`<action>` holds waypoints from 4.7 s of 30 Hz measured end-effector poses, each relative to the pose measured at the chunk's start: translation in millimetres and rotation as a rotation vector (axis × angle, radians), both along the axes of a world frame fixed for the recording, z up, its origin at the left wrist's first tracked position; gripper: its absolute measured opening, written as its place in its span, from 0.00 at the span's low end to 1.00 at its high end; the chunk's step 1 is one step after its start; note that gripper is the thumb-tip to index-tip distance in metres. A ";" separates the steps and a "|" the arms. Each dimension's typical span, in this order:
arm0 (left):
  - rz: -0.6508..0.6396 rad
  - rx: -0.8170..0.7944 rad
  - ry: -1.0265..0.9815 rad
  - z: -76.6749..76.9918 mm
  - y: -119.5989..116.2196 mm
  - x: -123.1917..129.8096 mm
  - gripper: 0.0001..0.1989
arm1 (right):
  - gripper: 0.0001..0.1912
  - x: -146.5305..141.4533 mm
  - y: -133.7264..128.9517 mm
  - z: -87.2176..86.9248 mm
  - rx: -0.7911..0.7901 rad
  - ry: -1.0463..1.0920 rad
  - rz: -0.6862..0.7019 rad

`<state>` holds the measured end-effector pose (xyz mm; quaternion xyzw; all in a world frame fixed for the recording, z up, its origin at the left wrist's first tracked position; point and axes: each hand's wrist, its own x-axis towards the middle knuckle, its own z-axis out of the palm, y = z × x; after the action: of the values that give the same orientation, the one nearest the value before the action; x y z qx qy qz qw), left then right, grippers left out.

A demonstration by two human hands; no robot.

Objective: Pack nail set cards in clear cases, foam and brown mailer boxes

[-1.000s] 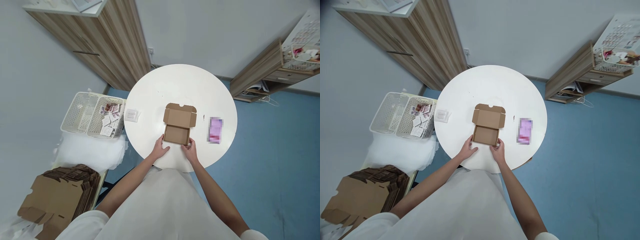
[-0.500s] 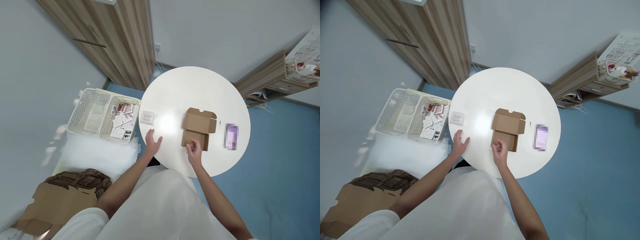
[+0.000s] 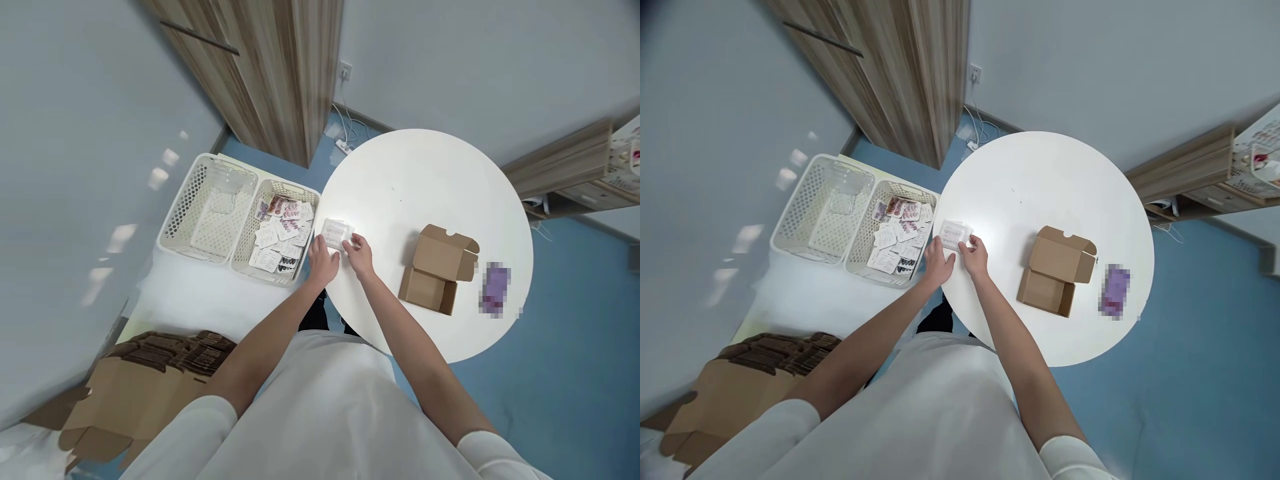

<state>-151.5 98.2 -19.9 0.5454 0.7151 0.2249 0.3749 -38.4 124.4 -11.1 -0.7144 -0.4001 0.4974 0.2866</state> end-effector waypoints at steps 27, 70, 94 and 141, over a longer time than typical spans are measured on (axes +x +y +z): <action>0.020 0.122 -0.351 29.3 -55.2 96.3 0.13 | 0.15 134.0 -90.2 43.6 0.183 -0.177 0.023; 0.135 -0.206 -0.442 35.5 -10.4 164.1 0.31 | 0.28 334.0 -76.8 13.2 -0.050 0.134 -0.128; -0.176 -0.150 -0.396 60.4 -25.7 181.3 0.32 | 0.29 312.7 -82.9 35.6 0.069 0.136 0.232; -0.427 0.125 0.288 26.2 -121.6 163.5 0.27 | 0.24 273.9 -170.9 19.4 0.202 -0.501 0.425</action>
<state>12.0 -23.4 6.3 0.7326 0.6144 0.1043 0.2737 235.5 -46.5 8.3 -0.6832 -0.6451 0.3128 0.1387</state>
